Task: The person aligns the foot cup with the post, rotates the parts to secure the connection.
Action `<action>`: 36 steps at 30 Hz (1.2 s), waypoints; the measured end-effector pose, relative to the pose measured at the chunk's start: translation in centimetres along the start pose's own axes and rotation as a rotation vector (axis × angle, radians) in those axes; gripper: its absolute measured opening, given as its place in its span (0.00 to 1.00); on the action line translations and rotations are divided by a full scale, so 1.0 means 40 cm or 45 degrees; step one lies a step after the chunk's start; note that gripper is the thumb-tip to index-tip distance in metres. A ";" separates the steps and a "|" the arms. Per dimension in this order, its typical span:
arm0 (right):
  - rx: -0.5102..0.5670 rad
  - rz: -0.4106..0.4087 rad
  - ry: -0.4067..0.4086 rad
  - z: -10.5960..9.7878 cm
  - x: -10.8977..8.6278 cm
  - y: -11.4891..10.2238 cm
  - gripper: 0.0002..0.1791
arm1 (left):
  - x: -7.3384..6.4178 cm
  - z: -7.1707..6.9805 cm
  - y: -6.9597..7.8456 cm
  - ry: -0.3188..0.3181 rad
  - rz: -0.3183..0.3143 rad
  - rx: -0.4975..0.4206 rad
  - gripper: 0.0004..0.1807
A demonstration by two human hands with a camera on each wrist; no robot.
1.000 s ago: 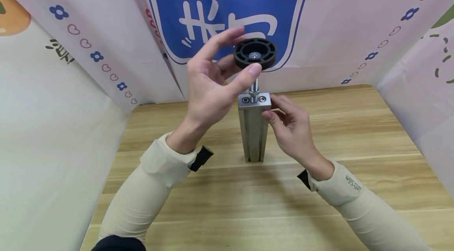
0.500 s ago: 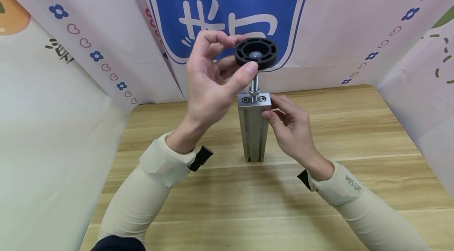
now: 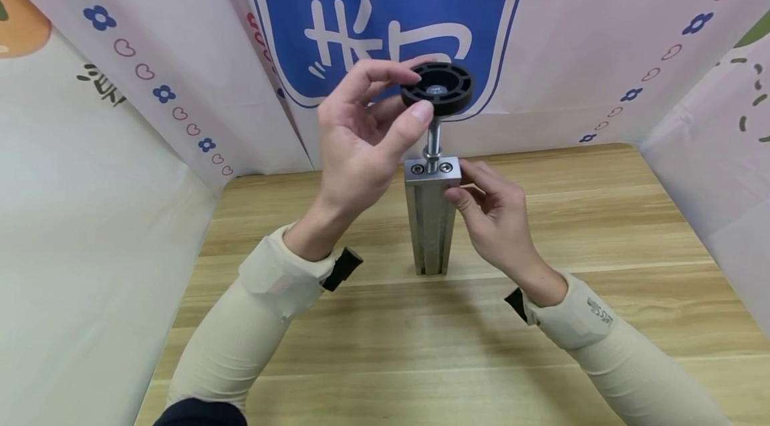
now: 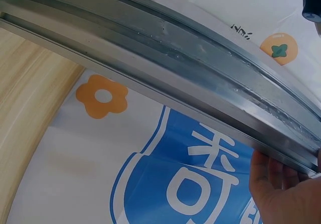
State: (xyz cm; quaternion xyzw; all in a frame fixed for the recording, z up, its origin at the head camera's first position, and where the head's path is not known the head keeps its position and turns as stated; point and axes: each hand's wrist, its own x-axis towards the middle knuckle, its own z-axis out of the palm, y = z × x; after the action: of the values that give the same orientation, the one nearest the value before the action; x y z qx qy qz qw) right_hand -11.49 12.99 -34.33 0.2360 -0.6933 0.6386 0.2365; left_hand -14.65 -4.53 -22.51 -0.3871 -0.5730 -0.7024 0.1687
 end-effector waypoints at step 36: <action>-0.006 -0.019 0.000 -0.002 -0.002 0.004 0.23 | -0.001 0.017 0.008 0.074 -0.005 0.164 0.19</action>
State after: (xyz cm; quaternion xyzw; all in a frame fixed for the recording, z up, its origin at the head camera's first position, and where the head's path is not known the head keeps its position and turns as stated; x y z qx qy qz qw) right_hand -11.54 13.08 -34.49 0.2407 -0.6930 0.6351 0.2418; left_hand -14.18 -3.99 -22.30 -0.3538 -0.6125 -0.6754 0.2085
